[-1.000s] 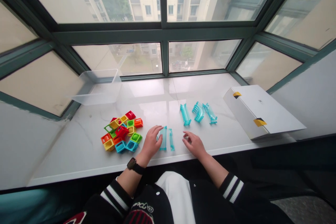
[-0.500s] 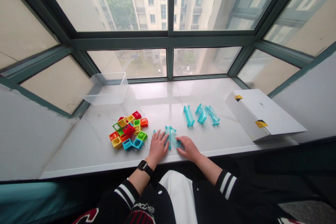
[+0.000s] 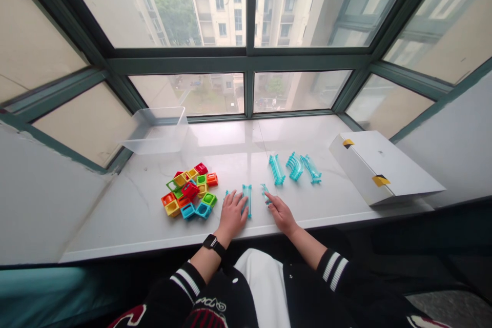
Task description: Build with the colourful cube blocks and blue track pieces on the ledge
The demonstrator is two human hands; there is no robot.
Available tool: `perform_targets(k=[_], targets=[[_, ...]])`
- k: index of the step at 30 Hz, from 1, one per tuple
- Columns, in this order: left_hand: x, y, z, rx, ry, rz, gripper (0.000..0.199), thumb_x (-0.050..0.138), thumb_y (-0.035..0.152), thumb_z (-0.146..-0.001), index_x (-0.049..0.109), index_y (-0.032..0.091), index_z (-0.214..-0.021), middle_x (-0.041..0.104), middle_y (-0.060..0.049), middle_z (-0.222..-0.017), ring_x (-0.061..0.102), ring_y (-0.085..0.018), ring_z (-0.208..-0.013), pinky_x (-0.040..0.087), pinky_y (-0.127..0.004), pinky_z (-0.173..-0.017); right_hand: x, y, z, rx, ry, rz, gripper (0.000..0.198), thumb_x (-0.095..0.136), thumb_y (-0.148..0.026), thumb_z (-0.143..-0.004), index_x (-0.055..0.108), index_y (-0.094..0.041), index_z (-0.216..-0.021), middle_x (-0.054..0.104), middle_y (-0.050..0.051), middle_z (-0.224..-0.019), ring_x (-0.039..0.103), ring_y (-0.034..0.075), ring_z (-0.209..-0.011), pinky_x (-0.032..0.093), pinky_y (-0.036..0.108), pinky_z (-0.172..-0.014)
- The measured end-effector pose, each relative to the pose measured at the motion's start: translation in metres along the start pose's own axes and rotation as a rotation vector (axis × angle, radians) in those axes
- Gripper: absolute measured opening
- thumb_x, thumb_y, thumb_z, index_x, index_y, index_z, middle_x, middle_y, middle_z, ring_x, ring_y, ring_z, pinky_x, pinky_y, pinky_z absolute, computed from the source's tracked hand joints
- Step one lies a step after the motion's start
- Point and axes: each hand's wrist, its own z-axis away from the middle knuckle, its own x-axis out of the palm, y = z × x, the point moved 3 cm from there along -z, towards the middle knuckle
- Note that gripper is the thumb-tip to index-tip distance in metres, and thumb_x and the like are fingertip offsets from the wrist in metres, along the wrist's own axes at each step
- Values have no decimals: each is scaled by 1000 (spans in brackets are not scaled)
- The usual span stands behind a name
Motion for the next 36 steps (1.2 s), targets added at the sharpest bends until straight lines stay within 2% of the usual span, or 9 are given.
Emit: perform_targets(k=[3, 8, 12, 20, 25, 30, 36], targets=[[-1, 0, 0, -5, 4, 27, 39, 54, 30, -101, 69, 27, -137, 63, -11, -148, 42, -37, -152, 28, -63, -128, 0, 0, 1, 30, 12, 3, 42, 40, -38, -109, 58, -29, -146, 73, 7, -115, 72, 22, -104, 60, 38, -98], [-1, 1, 0, -8, 1, 40, 40, 55, 31, -101, 68, 28, -138, 63, -10, -148, 41, -37, -152, 28, -63, -129, 0, -3, 1, 96, 25, 102, 31, 45, -39, -106, 59, -27, -132, 75, 6, -104, 74, 24, -92, 61, 39, -89], [-1, 0, 0, -7, -1, 50, 40, 54, 31, -101, 68, 29, -139, 63, -10, -149, 40, -37, -153, 27, -63, -129, 2, -7, -2, 57, 2, 129, 23, 51, -35, -104, 63, -26, -120, 75, 7, -105, 73, 24, -96, 60, 40, -91], [2, -3, 1, 10, 15, 23, 41, 54, 31, -100, 68, 29, -139, 64, -10, -148, 42, -37, -152, 28, -62, -128, 9, -10, -2, -87, -84, 277, 19, 66, -34, -98, 68, -23, -113, 73, 8, -100, 66, 26, -97, 54, 42, -93], [3, -4, 1, 26, 11, -12, 41, 52, 32, -101, 68, 28, -139, 65, -10, -147, 43, -38, -151, 30, -62, -127, 13, -11, -3, -85, -86, 428, 28, 74, -35, -93, 71, -24, -119, 70, 8, -103, 63, 27, -100, 47, 41, -95], [3, -5, 0, 26, 12, -15, 42, 53, 32, -101, 68, 28, -140, 65, -10, -147, 44, -38, -150, 31, -63, -126, 15, -9, -4, -59, -51, 459, 13, 75, -32, -91, 71, -23, -98, 68, 7, -98, 61, 26, -97, 46, 39, -92], [3, -5, 0, 24, 12, -24, 41, 52, 33, -102, 68, 28, -139, 65, -10, -147, 44, -38, -150, 33, -63, -126, 12, -11, -2, -69, -58, 417, 22, 76, -28, -90, 72, -25, -111, 70, 8, -105, 62, 27, -103, 48, 42, -97]])
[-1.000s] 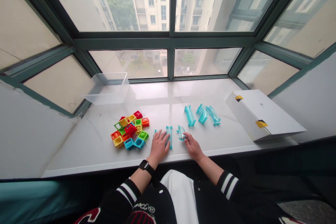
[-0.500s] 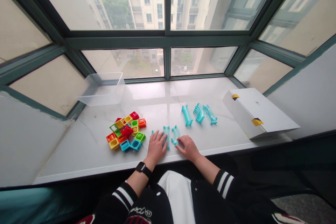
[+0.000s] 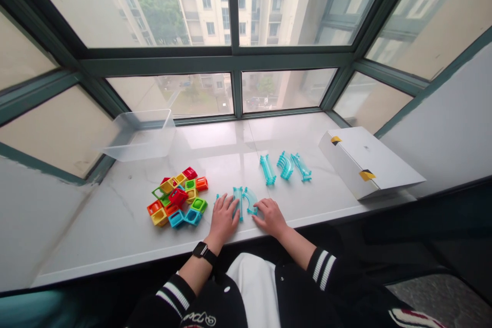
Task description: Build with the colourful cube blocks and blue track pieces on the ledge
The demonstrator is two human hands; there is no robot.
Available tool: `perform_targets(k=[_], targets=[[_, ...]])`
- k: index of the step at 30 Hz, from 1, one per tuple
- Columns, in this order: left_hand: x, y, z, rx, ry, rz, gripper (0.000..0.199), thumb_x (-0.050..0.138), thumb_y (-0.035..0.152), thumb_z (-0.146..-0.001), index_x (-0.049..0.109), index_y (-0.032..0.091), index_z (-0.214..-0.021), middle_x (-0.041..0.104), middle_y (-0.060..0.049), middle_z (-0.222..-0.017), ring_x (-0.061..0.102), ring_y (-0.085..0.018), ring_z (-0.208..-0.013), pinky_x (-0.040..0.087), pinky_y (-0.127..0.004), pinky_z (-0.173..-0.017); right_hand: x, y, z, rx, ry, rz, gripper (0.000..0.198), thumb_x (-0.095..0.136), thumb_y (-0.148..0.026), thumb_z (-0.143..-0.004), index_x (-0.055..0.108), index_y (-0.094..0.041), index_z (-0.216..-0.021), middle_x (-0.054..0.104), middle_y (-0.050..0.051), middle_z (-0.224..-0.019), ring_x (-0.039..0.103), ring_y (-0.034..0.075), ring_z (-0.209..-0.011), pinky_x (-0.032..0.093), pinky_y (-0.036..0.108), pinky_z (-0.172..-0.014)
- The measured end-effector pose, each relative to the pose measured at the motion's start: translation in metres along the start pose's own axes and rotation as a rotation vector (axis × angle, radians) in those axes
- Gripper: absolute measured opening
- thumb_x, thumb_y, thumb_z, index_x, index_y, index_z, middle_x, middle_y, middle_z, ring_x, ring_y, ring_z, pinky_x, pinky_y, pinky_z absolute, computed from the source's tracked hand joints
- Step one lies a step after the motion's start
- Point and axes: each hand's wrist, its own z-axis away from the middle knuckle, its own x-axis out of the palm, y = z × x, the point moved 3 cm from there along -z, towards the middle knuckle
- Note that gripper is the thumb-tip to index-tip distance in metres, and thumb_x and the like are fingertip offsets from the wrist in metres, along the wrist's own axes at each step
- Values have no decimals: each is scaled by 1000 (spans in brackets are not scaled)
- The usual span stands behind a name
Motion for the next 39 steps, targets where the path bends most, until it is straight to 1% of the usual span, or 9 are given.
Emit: perform_targets(k=[6, 10, 16, 21, 25, 29, 33, 36, 39], targets=[[1, -2, 0, 13, 3, -16, 41, 52, 33, -101, 68, 28, -139, 65, -10, -147, 45, -38, -149, 33, -62, -126, -6, 7, 0, 31, -29, -125, 17, 72, -15, -90, 76, -26, -104, 72, 6, -102, 66, 26, -101, 53, 42, -96], [3, -4, 0, 17, 9, -28, 41, 51, 33, -101, 68, 28, -138, 66, -10, -146, 45, -38, -150, 33, -62, -126, -22, 15, -2, 59, -44, -226, 18, 68, -10, -89, 76, -25, -96, 74, 5, -98, 69, 24, -98, 56, 40, -93], [2, -5, 1, 27, 15, -52, 41, 53, 32, -101, 68, 29, -139, 65, -10, -148, 45, -38, -149, 34, -62, -125, -69, 20, -6, 102, 4, -358, 11, 66, -22, -95, 76, -25, -95, 73, 4, -93, 69, 20, -83, 57, 34, -81], [1, -3, 0, 50, 33, -88, 40, 52, 31, -102, 69, 25, -138, 66, -11, -146, 47, -37, -147, 36, -61, -124, -113, 19, -6, 42, 110, -400, 9, 67, -27, -97, 76, -25, -96, 74, 5, -94, 71, 22, -87, 58, 36, -82], [1, -3, 0, 65, 50, -123, 38, 52, 31, -103, 70, 24, -136, 67, -10, -144, 49, -37, -145, 39, -59, -122, -151, 31, -8, 40, 236, -345, 10, 69, -27, -98, 78, -27, -103, 75, 6, -100, 71, 23, -93, 59, 38, -86], [3, -6, 0, 76, 59, -140, 38, 53, 30, -103, 70, 24, -136, 68, -11, -143, 50, -37, -145, 39, -59, -122, -180, 54, -14, 92, 304, -224, 13, 68, -27, -97, 79, -28, -105, 77, 6, -104, 72, 24, -95, 59, 40, -89], [4, -9, 0, 88, 65, -144, 38, 53, 30, -102, 69, 25, -136, 68, -10, -142, 49, -37, -145, 38, -59, -122, -190, 78, -25, 190, 349, -128, 14, 67, -29, -95, 79, -26, -100, 77, 6, -100, 72, 23, -87, 60, 40, -86], [5, -8, 0, 84, 61, -143, 39, 54, 30, -101, 70, 25, -136, 68, -10, -142, 50, -37, -145, 38, -58, -122, -188, 92, -35, 253, 388, -91, 15, 67, -31, -93, 79, -25, -97, 78, 6, -98, 71, 23, -83, 60, 39, -84], [4, -7, 0, 73, 54, -144, 38, 54, 30, -101, 70, 24, -135, 69, -11, -141, 50, -37, -145, 38, -58, -122, -181, 100, -48, 278, 389, -82, 16, 66, -31, -91, 80, -24, -96, 78, 7, -97, 71, 23, -83, 59, 37, -84]])
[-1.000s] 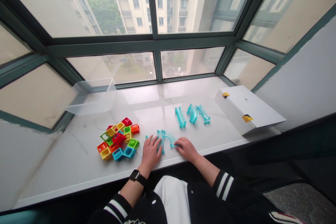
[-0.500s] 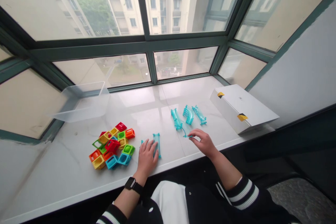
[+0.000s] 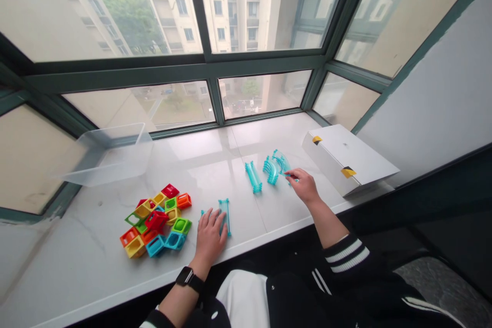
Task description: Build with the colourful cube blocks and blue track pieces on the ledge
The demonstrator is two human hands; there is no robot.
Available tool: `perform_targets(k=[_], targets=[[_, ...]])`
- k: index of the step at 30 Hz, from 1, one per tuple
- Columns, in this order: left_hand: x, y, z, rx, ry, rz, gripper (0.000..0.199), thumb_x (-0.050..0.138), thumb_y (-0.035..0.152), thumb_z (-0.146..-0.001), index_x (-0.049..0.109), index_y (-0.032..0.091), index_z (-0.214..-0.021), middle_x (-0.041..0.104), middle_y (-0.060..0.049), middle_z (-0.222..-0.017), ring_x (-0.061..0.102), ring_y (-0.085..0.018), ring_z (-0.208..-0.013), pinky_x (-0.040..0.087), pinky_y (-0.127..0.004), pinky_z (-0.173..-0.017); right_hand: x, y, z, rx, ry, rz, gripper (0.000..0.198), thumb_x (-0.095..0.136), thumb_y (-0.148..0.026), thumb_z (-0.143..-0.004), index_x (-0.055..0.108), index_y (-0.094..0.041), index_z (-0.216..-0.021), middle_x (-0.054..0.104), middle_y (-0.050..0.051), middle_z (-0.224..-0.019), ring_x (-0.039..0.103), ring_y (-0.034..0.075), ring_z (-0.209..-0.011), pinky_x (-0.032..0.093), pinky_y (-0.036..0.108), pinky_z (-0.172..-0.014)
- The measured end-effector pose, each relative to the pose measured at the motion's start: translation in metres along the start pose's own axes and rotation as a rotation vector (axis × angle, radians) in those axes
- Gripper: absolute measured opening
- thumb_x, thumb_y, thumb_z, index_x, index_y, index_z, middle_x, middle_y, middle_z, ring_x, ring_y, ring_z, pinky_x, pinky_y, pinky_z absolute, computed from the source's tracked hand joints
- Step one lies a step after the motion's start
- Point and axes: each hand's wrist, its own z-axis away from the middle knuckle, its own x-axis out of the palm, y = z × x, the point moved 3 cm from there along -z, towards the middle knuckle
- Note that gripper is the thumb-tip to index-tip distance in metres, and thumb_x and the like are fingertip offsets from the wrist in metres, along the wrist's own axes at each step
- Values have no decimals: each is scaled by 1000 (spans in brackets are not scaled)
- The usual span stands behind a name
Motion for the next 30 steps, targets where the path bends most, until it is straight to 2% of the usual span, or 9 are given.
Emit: perform_targets(k=[6, 10, 30], targets=[[-2, 3, -1, 8, 11, -13, 38, 53, 29, -102, 70, 24, -135, 68, -11, -143, 50, -37, -144, 39, -58, -121, 26, 5, -16, 3, -50, 65, 17, 66, -28, -90, 81, -25, -95, 78, 6, -96, 70, 22, -82, 57, 37, -86], [-2, 3, -1, 3, 2, -11, 38, 52, 29, -102, 70, 23, -135, 68, -11, -144, 50, -37, -145, 38, -58, -121, 35, 9, -20, 18, -55, 95, 19, 64, -26, -90, 81, -25, -97, 78, 6, -98, 69, 22, -83, 56, 37, -86], [0, 4, 0, -21, -12, 16, 40, 53, 28, -100, 69, 25, -137, 67, -11, -143, 48, -36, -147, 37, -58, -123, 45, 7, -21, 49, -101, 159, 21, 65, -23, -89, 82, -24, -100, 76, 6, -99, 70, 22, -85, 55, 37, -87]])
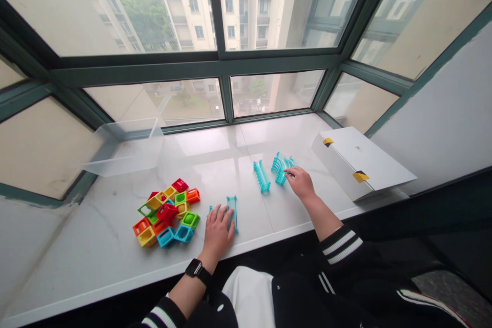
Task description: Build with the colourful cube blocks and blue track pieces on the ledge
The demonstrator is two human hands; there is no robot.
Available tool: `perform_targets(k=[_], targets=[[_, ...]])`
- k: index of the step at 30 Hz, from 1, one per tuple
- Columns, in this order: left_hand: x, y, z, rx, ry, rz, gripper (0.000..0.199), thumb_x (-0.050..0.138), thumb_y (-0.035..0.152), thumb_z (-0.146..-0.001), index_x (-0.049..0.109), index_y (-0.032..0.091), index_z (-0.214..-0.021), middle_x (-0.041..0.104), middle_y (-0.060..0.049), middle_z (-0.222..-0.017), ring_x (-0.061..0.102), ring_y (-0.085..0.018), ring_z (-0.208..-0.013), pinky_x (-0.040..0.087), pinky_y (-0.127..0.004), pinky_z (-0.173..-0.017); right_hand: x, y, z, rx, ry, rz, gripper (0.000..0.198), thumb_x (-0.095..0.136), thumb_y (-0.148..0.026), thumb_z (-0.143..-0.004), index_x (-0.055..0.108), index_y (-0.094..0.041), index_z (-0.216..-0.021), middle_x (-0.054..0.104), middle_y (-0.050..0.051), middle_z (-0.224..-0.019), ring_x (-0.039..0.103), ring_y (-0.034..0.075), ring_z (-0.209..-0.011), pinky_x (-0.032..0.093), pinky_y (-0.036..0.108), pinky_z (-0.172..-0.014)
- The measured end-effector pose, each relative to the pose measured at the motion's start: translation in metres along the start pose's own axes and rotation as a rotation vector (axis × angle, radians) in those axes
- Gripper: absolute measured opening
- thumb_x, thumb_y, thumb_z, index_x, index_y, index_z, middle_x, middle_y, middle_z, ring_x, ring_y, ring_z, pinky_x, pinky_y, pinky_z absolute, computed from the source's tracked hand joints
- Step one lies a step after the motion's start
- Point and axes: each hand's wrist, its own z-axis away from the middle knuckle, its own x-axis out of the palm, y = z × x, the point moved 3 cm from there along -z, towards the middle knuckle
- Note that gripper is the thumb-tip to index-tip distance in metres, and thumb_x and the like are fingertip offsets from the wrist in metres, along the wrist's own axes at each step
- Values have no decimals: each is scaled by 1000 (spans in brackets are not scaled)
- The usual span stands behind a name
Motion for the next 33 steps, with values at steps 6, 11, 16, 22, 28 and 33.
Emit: perform_targets(k=[6, 11, 16, 22, 28, 33], targets=[[-3, 2, -1, -7, 1, 15, 41, 53, 28, -100, 69, 26, -138, 67, -11, -143, 48, -37, -147, 37, -58, -123, 1, 1, 0, -12, 11, -12, 21, 64, -24, -89, 82, -24, -99, 76, 6, -99, 70, 22, -83, 56, 38, -87], [-2, 2, -1, -5, -6, 11, 40, 52, 28, -101, 69, 25, -138, 67, -11, -144, 48, -36, -147, 37, -58, -123, 2, 1, 1, -2, 0, -11, 21, 63, -25, -90, 82, -25, -100, 77, 6, -101, 70, 22, -83, 56, 38, -87], [-1, 1, 0, -2, -5, 5, 40, 53, 28, -101, 69, 25, -138, 67, -11, -144, 48, -36, -147, 38, -58, -122, 1, 0, 2, 2, 8, -20, 21, 63, -26, -90, 82, -25, -100, 77, 6, -100, 70, 21, -82, 56, 37, -86], [-2, 2, -1, -3, -10, -5, 39, 52, 28, -102, 68, 24, -137, 67, -11, -144, 48, -37, -146, 37, -58, -123, 1, -1, 2, -2, 7, -20, 21, 62, -26, -90, 81, -25, -100, 77, 6, -101, 70, 21, -82, 56, 38, -86], [-4, 3, -2, -2, -6, 3, 39, 52, 28, -101, 69, 24, -137, 67, -11, -143, 48, -36, -146, 37, -57, -123, 1, -1, 3, 0, 3, -10, 21, 63, -28, -91, 82, -25, -100, 77, 6, -102, 70, 21, -80, 56, 38, -86], [-3, 2, -1, 2, -6, 2, 40, 52, 28, -101, 69, 24, -137, 67, -11, -143, 47, -37, -146, 37, -58, -122, 0, 0, 4, 6, -2, -11, 21, 63, -28, -91, 82, -25, -101, 77, 6, -102, 70, 21, -80, 56, 38, -87]])
